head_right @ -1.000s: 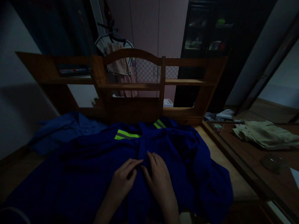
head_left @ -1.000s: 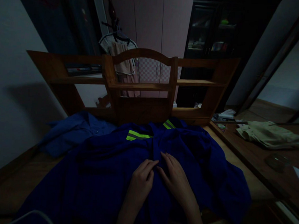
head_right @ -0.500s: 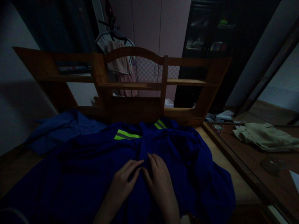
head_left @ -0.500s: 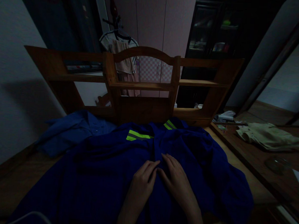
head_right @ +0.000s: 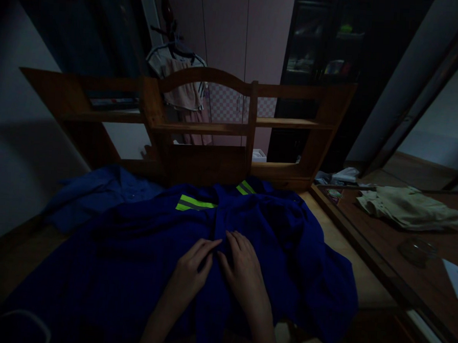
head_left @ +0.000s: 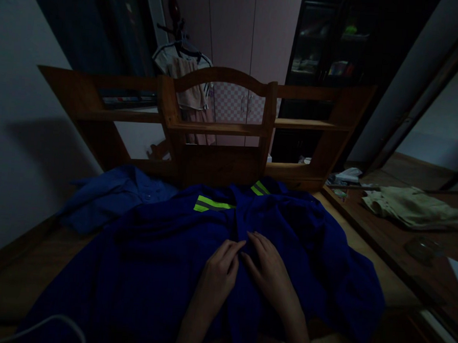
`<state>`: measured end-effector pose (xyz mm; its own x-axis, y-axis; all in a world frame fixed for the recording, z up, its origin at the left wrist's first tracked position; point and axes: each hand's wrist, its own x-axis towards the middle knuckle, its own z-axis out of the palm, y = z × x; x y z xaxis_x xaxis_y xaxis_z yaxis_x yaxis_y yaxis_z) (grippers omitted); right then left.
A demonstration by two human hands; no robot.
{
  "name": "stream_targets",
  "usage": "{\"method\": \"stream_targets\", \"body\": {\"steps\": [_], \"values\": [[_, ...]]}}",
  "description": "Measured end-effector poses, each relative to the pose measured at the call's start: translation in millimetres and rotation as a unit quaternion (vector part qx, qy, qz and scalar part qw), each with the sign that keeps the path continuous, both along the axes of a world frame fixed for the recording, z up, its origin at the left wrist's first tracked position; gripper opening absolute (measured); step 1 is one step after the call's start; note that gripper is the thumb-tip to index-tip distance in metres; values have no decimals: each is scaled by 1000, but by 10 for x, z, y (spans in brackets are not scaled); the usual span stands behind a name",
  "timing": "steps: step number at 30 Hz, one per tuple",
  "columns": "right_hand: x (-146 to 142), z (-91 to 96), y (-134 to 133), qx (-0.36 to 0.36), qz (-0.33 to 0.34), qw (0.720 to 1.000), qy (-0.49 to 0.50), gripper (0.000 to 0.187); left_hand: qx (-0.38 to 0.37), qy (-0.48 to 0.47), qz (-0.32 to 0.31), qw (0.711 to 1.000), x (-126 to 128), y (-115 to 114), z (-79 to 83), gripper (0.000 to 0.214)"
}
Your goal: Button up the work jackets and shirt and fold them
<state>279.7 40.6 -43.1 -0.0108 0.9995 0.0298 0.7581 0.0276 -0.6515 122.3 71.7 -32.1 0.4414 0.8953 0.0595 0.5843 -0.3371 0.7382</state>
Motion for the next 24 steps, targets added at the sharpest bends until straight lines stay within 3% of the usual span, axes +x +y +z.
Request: {"method": "stream_targets", "body": {"steps": [16,20,24], "values": [[-3,3,-10,30,1,999,13,47,9,-5,9,1000,-1,37,-71,35],[0,-6,-11,22,-2,1000,7,46,-6,-4,51,999,5,50,-57,25],[-5,-2,-7,13,-6,1000,-2,45,-71,-46,128,988,11,65,-9,9]]}}
